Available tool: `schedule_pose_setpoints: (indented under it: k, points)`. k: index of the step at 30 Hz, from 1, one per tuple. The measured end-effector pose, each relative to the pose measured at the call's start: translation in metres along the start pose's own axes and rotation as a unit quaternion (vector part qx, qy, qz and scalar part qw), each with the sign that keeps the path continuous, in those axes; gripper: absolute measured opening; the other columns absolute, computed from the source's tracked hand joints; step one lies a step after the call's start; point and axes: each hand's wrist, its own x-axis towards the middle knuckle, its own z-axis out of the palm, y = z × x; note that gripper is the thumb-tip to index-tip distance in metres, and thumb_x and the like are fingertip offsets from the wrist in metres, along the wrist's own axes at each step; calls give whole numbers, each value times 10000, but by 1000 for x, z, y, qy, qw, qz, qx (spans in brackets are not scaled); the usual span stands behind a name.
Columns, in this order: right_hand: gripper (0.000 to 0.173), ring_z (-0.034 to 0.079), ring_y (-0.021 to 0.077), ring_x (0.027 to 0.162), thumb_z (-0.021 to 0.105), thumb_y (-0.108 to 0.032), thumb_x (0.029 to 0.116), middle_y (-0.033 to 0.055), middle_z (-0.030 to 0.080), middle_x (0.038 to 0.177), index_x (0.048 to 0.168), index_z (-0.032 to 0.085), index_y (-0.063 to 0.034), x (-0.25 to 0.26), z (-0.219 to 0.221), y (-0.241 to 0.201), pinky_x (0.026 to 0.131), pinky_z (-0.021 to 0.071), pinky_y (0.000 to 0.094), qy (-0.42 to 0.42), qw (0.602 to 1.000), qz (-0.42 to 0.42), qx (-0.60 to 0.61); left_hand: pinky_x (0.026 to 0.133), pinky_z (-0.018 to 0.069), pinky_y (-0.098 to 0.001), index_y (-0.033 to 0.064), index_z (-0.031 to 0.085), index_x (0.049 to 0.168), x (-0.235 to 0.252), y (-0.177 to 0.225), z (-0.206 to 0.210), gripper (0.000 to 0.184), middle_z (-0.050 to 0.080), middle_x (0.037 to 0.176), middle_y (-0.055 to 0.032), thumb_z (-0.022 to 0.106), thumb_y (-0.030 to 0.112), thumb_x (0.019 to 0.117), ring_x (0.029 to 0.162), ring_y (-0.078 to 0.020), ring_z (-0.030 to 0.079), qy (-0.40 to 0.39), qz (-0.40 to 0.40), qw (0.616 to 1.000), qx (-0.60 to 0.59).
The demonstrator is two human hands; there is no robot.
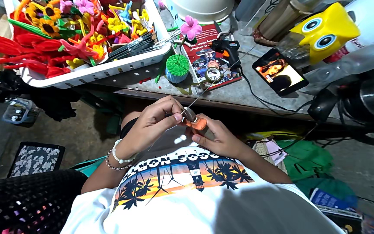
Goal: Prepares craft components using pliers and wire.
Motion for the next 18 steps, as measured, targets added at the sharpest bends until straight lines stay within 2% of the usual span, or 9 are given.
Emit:
schedule_pose_setpoints:
  k: [18]
  points:
    - [445, 667, 74, 1039, 537, -320, 1065, 88, 689, 1112, 1276, 558, 71, 1, 3, 0, 943, 566, 266, -12, 999, 4, 38, 785, 571, -283, 84, 606, 903, 0, -1, -2, 174, 585, 994, -35, 518, 158, 1033, 908, -133, 623, -1, 7, 1000, 6]
